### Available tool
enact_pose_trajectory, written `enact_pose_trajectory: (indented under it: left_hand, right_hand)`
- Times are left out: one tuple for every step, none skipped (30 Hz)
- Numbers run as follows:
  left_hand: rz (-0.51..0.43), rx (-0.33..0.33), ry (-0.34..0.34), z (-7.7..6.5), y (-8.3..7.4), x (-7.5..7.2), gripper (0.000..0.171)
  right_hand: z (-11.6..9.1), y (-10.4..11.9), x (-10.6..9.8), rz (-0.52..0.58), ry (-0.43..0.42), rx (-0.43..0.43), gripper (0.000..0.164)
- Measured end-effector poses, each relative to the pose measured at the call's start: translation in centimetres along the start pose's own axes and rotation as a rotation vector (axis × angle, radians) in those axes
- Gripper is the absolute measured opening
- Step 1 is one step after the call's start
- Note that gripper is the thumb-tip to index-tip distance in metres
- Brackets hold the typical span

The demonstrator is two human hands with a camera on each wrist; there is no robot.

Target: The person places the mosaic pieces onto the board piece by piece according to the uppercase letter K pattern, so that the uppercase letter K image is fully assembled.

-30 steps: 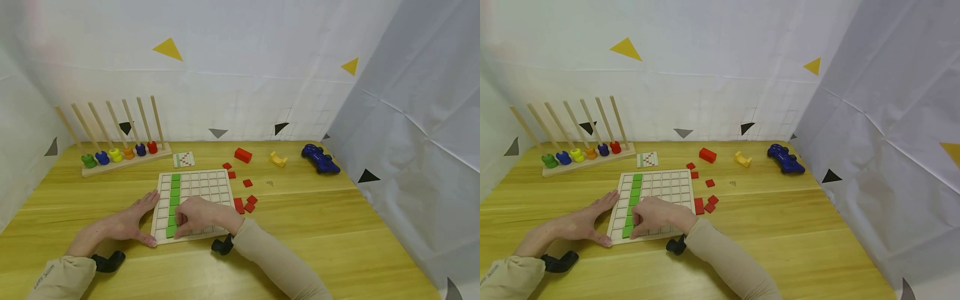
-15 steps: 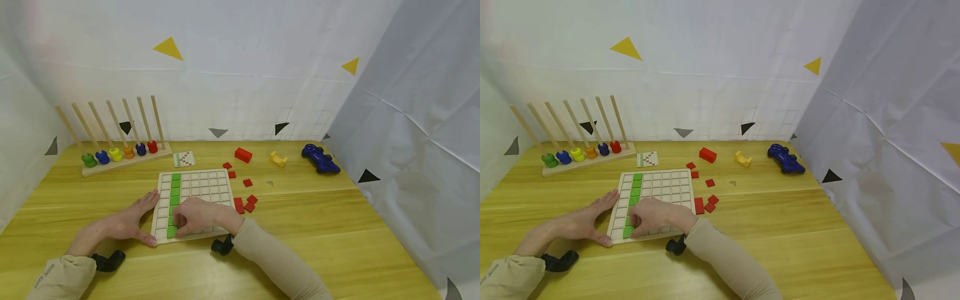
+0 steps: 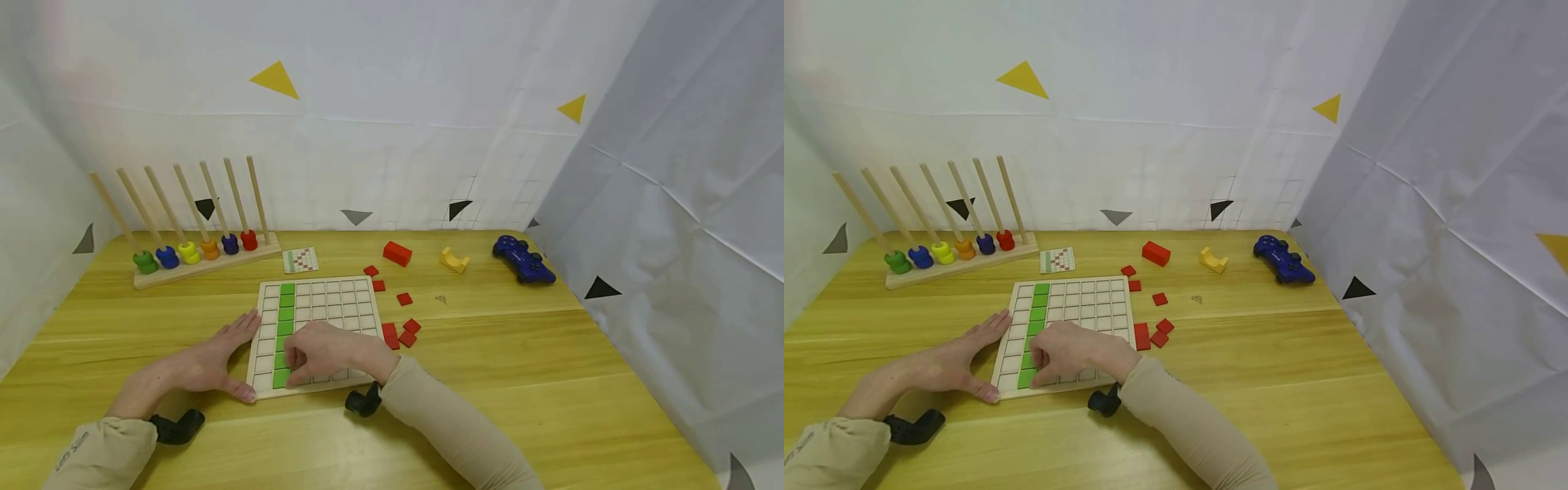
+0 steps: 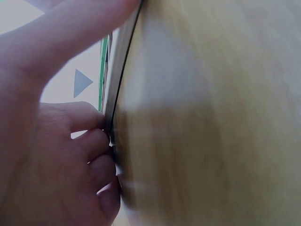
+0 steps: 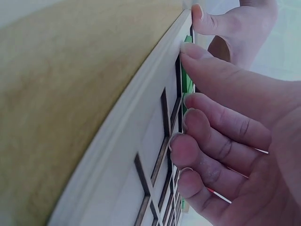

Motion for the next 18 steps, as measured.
enact_pose_trajectory:
  left_hand:
    - [-0.001,0.001,0.000,0.0,0.0,0.0,0.130]
    - [-0.002,0.002,0.000,0.0,0.0,0.0,0.130]
    - [-0.003,0.003,-0.001,0.0,0.0,0.0,0.130]
    - [-0.003,0.005,-0.001,0.0,0.0,0.0,0.130]
    - [-0.004,0.005,-0.002,0.0,0.0,0.0,0.130]
    - [-0.006,0.006,-0.002,0.0,0.0,-0.1,0.130]
    - [-0.007,0.005,-0.001,0.0,0.0,-0.1,0.131]
    - [-0.008,0.004,-0.001,0.0,0.0,-0.1,0.131]
    - [-0.010,0.004,0.001,0.0,0.0,-0.1,0.131]
    - [-0.011,0.003,0.002,0.0,0.0,-0.1,0.131]
    - [-0.012,0.001,0.004,0.0,0.0,-0.1,0.130]
    - [-0.014,0.000,0.007,0.0,0.0,-0.1,0.130]
    - [-0.012,0.000,0.009,0.1,0.0,-0.1,0.130]
    - [-0.012,-0.001,0.010,0.1,0.0,-0.1,0.130]
    - [-0.013,-0.002,0.011,0.1,0.1,-0.1,0.130]
    - [-0.012,-0.004,0.011,0.1,0.1,0.0,0.131]
    - [-0.011,-0.006,0.011,0.1,0.1,0.0,0.131]
    - [-0.011,-0.007,0.010,0.1,0.1,0.0,0.131]
  right_hand:
    - [0.0,0.0,0.0,0.002,0.002,0.003,0.022]
    - [0.0,0.0,0.0,0.006,0.002,0.003,0.022]
    - [0.0,0.0,0.0,0.006,0.000,0.002,0.022]
    - [0.0,0.0,0.0,0.005,-0.001,0.000,0.022]
    - [0.0,0.0,0.0,0.006,-0.002,-0.003,0.022]
    - [0.0,0.0,0.0,0.005,-0.004,-0.006,0.021]
    - [0.0,0.0,-0.1,0.004,-0.006,-0.009,0.021]
    - [0.0,-0.1,-0.1,0.006,-0.007,-0.011,0.021]
    - [0.0,-0.1,-0.1,0.005,-0.007,-0.012,0.021]
    - [-0.1,-0.1,-0.1,0.010,-0.007,-0.013,0.021]
    - [-0.1,-0.1,-0.2,0.014,-0.011,-0.015,0.022]
    - [-0.2,-0.2,-0.3,0.023,-0.012,-0.009,0.022]
    - [-0.3,-0.3,-0.4,0.031,-0.019,-0.006,0.023]
    - [-0.5,-0.5,-0.7,0.038,-0.032,-0.005,0.023]
    - [-0.6,-0.7,-1.0,0.045,-0.048,-0.004,0.024]
    - [-0.8,-0.9,-1.3,0.055,-0.067,-0.004,0.025]
    - [-1.1,-1.2,-1.7,0.067,-0.089,-0.001,0.027]
    - [-1.3,-1.7,-2.1,0.079,-0.112,0.006,0.028]
Point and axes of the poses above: each hand's wrist, its own z-axis towards the middle knuckle, its own x-axis out of the palm, y = z × x, the point moved 6 cm from there along z, towards the middle knuckle, and after that the axes turned 15 degrees about -z, right-handed, at the moved point
